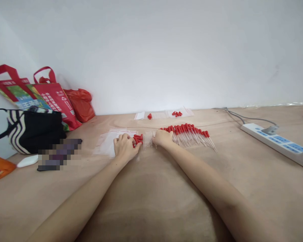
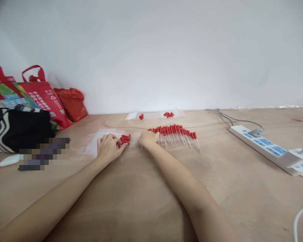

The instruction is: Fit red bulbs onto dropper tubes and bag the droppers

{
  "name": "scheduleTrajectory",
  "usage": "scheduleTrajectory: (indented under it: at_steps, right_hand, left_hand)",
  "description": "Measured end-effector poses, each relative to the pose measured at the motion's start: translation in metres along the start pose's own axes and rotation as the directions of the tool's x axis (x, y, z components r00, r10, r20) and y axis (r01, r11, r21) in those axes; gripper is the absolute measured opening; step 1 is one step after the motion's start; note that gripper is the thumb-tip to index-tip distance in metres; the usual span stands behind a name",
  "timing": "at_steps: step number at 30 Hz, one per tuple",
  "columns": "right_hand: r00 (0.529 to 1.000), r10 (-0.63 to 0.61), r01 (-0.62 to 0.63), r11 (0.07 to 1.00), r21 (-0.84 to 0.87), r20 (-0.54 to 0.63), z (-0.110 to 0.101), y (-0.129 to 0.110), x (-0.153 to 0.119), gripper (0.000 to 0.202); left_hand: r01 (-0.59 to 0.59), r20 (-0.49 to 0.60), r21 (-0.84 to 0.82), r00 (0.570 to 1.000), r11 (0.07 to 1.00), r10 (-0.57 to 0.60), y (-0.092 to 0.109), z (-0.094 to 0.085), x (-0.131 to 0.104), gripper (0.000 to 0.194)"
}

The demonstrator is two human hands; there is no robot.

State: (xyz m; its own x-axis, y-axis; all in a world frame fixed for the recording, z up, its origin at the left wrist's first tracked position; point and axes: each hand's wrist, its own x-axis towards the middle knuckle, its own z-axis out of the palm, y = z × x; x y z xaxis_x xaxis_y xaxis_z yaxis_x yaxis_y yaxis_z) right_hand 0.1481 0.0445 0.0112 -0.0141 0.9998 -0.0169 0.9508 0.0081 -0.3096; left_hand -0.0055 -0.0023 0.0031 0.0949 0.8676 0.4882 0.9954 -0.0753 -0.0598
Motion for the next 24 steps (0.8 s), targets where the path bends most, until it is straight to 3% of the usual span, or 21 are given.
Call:
scheduleTrajectory:
  at_steps: [10,16,20,24]
  right_hand:
    - [0.991,-0.043,0.053,0.996,0.071,-0.129,-0.004,0.012,-0.007,0.030]
    - [0.920,-0.139,0.182,0.980,0.085,-0.366,-0.006,0.054,-0.037,0.029]
    - [0.864,-0.266,0.298,0.954,0.009,-0.427,-0.001,0.087,-0.064,0.025]
    - [0.840,-0.297,0.331,0.944,-0.005,-0.454,0.000,0.107,-0.079,0.024]
  left_hand:
    - [0.027,0.000,-0.052,1.000,0.998,-0.027,-0.003,0.000,0.000,0.024]
    - [0.075,-0.036,-0.053,0.996,0.996,-0.077,-0.002,0.000,0.002,0.029]
    - [0.126,-0.001,-0.070,0.992,0.990,-0.126,-0.003,0.003,0.006,0.034]
    - [0.184,0.080,-0.110,0.981,0.977,-0.176,-0.003,0.003,0.008,0.030]
